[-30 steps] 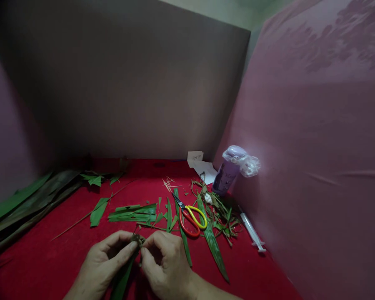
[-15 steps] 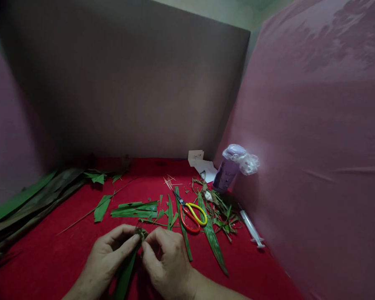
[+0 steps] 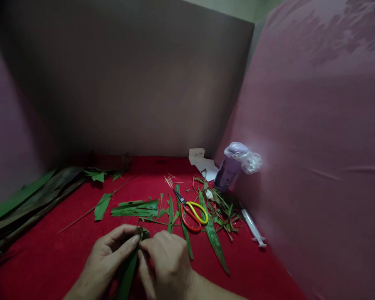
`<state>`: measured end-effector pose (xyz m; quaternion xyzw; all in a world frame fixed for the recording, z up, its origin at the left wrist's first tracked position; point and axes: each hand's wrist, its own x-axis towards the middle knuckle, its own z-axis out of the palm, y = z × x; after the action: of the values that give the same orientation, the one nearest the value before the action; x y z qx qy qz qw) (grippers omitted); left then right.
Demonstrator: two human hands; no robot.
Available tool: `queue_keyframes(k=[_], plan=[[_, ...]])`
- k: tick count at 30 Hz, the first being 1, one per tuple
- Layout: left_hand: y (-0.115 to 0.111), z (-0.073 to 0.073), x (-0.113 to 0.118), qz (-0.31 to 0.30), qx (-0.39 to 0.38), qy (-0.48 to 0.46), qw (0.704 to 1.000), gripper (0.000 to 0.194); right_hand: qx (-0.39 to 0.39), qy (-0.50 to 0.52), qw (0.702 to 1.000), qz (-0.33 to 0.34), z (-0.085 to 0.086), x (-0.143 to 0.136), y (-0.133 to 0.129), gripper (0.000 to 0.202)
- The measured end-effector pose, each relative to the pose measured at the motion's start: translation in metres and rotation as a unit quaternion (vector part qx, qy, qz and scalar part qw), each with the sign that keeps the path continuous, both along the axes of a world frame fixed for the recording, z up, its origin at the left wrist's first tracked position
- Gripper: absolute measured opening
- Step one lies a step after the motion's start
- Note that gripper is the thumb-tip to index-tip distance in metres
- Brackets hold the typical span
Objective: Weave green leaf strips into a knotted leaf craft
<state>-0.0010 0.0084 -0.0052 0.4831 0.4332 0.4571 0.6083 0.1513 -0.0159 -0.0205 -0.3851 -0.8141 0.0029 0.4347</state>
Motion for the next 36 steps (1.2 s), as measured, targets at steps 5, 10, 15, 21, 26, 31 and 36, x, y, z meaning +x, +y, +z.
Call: queue_keyframes(k=[5,10,15,21,26,31,36], plan=[[-0.002,-0.001,0.000,-0.018,-0.041,-0.020,0.999,0.017,0.064,-0.089,0.993,-0.038,-0.003,-0.003,0.000,0.011],[0.002,-0.002,0.000,-0.007,-0.062,-0.038,0.997,0.018,0.119,-0.140,0.983,-0.029,-0.002,-0.003,-0.001,0.020],[0.003,-0.004,-0.002,-0.018,-0.066,-0.046,0.997,0.017,0.029,0.013,0.999,-0.010,0.007,0.002,-0.003,0.013],[0.001,0.000,-0.001,-0.005,-0.061,-0.033,0.998,0.018,-0.221,0.213,0.951,-0.039,0.006,0.000,0.003,0.008],[0.000,0.003,0.002,-0.006,-0.053,-0.035,0.998,0.019,-0.307,0.292,0.906,-0.002,0.000,-0.002,0.005,0.004],[0.001,0.003,0.001,0.003,-0.024,-0.020,1.000,0.013,-0.293,0.276,0.915,0.015,0.000,-0.001,0.004,0.006],[-0.001,0.001,0.000,-0.009,-0.013,-0.018,1.000,0.011,-0.178,0.218,0.959,0.027,0.005,0.001,0.004,0.011]])
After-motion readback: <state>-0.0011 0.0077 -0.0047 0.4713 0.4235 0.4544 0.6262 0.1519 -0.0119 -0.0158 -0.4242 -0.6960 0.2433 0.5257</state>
